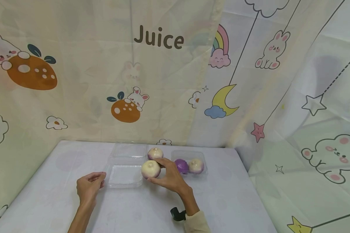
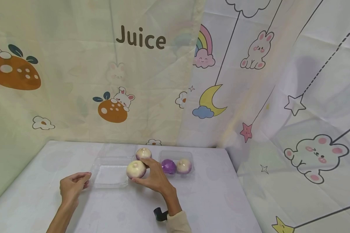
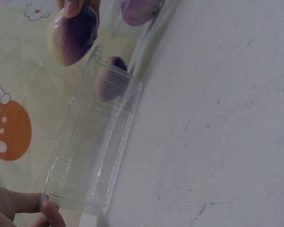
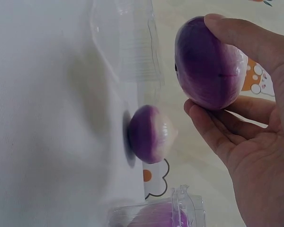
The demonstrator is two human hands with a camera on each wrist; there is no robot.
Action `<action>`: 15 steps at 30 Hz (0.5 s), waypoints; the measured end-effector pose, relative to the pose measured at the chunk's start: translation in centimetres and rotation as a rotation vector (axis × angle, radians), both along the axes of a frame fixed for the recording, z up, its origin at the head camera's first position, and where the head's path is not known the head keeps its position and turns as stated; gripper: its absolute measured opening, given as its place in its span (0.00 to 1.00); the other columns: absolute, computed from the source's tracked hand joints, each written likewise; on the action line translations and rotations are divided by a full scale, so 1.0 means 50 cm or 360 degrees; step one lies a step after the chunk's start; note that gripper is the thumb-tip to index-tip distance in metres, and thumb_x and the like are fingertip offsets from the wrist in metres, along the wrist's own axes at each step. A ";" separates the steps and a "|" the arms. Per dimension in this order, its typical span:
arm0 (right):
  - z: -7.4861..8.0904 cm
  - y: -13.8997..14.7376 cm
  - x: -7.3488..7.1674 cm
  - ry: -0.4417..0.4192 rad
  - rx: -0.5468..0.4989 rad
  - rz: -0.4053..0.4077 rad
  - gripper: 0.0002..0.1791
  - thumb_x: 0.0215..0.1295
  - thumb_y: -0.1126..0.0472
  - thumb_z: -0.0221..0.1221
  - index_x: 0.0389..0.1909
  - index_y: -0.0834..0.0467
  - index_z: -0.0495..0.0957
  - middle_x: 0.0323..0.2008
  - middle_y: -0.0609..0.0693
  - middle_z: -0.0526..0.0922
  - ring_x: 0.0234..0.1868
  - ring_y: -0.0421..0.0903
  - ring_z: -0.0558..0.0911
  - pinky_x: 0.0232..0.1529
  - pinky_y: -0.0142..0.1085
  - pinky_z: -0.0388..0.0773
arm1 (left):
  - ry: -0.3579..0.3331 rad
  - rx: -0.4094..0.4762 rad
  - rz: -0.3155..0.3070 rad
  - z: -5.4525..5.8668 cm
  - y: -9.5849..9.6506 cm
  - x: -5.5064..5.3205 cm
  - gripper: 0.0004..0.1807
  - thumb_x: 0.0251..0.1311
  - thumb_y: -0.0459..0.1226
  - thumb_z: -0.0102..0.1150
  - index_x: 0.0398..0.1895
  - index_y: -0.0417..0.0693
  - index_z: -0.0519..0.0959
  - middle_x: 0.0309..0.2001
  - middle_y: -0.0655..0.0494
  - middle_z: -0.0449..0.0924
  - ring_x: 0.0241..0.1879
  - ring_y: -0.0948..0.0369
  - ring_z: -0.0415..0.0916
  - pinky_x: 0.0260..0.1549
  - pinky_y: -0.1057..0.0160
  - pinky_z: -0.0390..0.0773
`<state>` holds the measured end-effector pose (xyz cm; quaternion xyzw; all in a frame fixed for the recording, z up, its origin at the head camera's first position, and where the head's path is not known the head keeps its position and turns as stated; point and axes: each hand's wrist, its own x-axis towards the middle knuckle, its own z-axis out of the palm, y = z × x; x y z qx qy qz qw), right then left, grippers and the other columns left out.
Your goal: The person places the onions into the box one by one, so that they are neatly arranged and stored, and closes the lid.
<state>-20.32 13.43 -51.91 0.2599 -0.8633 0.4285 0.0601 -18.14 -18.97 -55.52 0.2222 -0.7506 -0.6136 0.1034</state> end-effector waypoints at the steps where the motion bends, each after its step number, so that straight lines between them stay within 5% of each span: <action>1: 0.000 -0.001 0.000 0.0010 0.0004 0.0003 0.42 0.56 0.53 0.83 0.72 0.52 0.79 0.61 0.47 0.88 0.55 0.41 0.87 0.59 0.49 0.91 | 0.0004 -0.0001 0.0001 0.000 0.000 0.000 0.13 0.71 0.30 0.68 0.51 0.26 0.86 0.29 0.55 0.90 0.23 0.65 0.84 0.23 0.70 0.88; 7: -0.001 -0.003 -0.004 0.0019 0.0014 0.0003 0.41 0.56 0.53 0.83 0.71 0.54 0.80 0.62 0.47 0.88 0.55 0.40 0.88 0.58 0.40 0.90 | 0.0012 -0.0001 0.0017 0.000 0.001 0.000 0.13 0.70 0.30 0.69 0.50 0.25 0.86 0.29 0.53 0.91 0.23 0.65 0.84 0.22 0.71 0.87; 15: -0.003 -0.006 -0.008 0.0007 -0.0006 0.0015 0.42 0.56 0.50 0.83 0.71 0.54 0.80 0.62 0.48 0.88 0.55 0.41 0.87 0.59 0.52 0.91 | 0.0015 0.0002 0.0024 -0.001 0.002 0.000 0.13 0.71 0.30 0.69 0.50 0.25 0.86 0.29 0.53 0.91 0.23 0.66 0.83 0.22 0.71 0.87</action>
